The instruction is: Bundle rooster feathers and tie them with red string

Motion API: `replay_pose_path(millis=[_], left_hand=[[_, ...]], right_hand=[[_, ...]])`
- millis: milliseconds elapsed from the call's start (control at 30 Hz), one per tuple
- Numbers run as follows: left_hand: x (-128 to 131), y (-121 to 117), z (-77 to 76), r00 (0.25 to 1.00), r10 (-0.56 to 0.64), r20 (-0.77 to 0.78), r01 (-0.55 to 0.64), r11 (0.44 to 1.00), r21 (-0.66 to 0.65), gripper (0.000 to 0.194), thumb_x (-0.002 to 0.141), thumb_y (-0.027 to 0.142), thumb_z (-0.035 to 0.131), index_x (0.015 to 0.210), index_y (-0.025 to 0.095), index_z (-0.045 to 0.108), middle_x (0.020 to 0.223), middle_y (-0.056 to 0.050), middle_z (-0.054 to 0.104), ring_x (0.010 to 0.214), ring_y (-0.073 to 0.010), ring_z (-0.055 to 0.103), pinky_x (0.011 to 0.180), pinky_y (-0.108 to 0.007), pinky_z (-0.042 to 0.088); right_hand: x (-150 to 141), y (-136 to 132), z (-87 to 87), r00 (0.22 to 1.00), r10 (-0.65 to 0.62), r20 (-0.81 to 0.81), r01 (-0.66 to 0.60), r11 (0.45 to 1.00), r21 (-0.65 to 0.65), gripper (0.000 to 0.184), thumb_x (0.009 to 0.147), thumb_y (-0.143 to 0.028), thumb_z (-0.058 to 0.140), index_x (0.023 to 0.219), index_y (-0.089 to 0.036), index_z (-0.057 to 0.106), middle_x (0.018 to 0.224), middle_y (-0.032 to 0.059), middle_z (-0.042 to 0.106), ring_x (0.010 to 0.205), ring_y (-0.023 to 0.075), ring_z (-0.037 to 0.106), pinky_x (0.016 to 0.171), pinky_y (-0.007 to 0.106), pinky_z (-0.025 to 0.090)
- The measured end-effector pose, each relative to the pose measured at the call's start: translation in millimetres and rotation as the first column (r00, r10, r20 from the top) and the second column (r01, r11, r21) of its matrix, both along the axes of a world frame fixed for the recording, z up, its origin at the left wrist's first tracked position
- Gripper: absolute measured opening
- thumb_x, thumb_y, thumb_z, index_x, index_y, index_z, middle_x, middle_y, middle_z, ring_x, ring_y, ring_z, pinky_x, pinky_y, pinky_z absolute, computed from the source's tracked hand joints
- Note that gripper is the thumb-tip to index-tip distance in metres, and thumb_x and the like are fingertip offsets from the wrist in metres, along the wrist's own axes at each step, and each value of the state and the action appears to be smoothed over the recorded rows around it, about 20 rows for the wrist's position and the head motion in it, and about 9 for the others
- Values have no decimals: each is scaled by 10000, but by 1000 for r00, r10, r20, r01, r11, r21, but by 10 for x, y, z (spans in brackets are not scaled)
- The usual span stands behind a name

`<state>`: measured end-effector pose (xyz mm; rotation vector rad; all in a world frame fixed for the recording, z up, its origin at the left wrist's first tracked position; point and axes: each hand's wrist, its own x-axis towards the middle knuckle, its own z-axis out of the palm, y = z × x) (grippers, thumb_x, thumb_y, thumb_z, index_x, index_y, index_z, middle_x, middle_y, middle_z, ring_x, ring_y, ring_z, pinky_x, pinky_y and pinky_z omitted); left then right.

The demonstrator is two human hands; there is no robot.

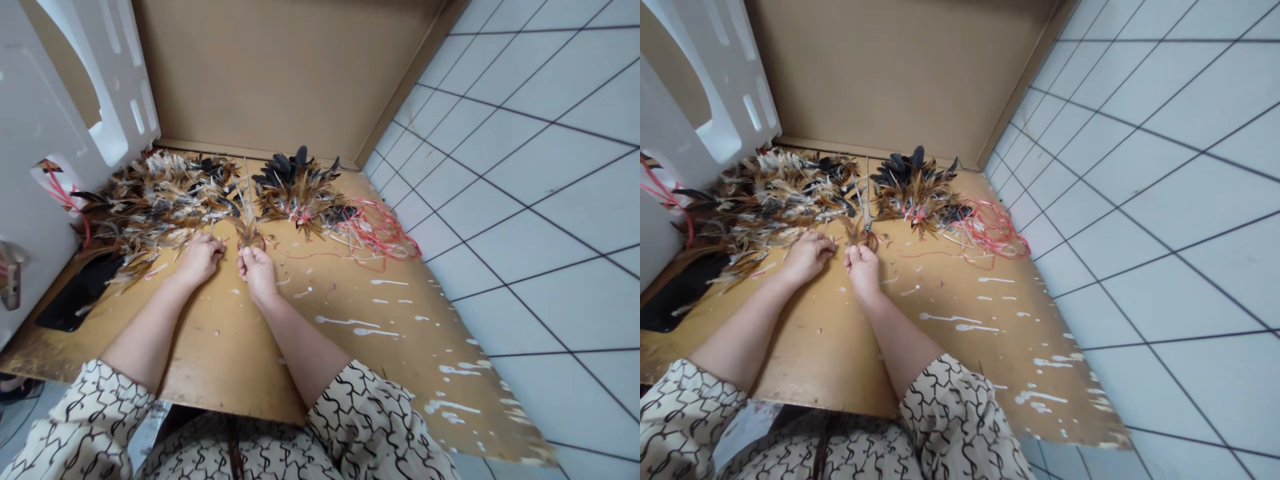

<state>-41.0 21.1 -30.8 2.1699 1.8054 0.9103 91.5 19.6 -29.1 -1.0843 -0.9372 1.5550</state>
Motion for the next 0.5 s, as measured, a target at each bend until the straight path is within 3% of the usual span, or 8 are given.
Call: replay_pose_path(millis=[100, 200, 267, 333, 400, 433, 500], left_hand=[[12, 10, 26, 1000, 13, -17, -13, 1000, -16, 198, 674, 98, 465, 538, 197, 570, 708, -89, 571, 781, -234, 484, 735, -355, 392], [11, 7, 77, 981, 63, 181, -60, 998, -22, 148, 662, 104, 483, 549, 189, 526, 693, -52, 562, 761, -198, 487, 749, -332, 392], [2, -4, 113, 894, 117, 433, -90, 992, -83, 95, 670, 146, 504, 584, 184, 519, 641, -16, 542, 663, -156, 478, 677, -292, 397], [-11, -19, 135, 734, 153, 662, -50, 984, -171, 88, 690, 212, 514, 608, 180, 514, 586, 9, 522, 544, -119, 441, 567, -251, 375], [-21, -38, 140, 628, 167, 760, -3, 977, -213, 109, 697, 251, 523, 617, 179, 513, 556, 20, 514, 478, -100, 409, 506, -233, 348], [-23, -47, 136, 633, 166, 756, -7, 978, -209, 102, 691, 246, 532, 617, 178, 516, 553, 21, 515, 474, -99, 412, 506, -232, 350], [-19, -62, 123, 746, 138, 651, -46, 987, -156, 38, 666, 199, 556, 635, 177, 547, 585, 14, 532, 532, -111, 460, 568, -244, 386]], right_hand=[[0, 4, -8, 1000, 3, -3, -3, 1000, 9, 217, 753, -307, 521, 588, -186, 449, 434, -79, 411, 354, 36, 294, 366, 177, 216], [-1, 7, -6, 999, -18, -27, 18, 1000, 2, 207, 750, -294, 517, 586, -182, 457, 429, -77, 424, 356, 34, 305, 368, 173, 220], [-2, 9, 2, 998, -34, -51, 33, 999, -10, 200, 746, -285, 518, 586, -180, 460, 434, -72, 442, 363, 35, 323, 371, 171, 227], [-5, 10, 12, 996, -47, -71, 46, 999, -20, 198, 740, -280, 527, 584, -178, 462, 451, -62, 469, 378, 38, 352, 375, 168, 236], [-9, 9, 19, 995, -61, -81, 59, 998, -26, 198, 734, -276, 536, 580, -176, 463, 469, -51, 491, 395, 41, 377, 379, 166, 245], [-10, 8, 20, 995, -63, -83, 61, 998, -26, 196, 732, -274, 538, 579, -175, 464, 475, -48, 498, 400, 42, 383, 381, 166, 248], [-11, 3, 18, 995, -57, -85, 56, 998, -23, 191, 728, -273, 538, 581, -174, 469, 477, -48, 499, 399, 41, 380, 381, 166, 249]])
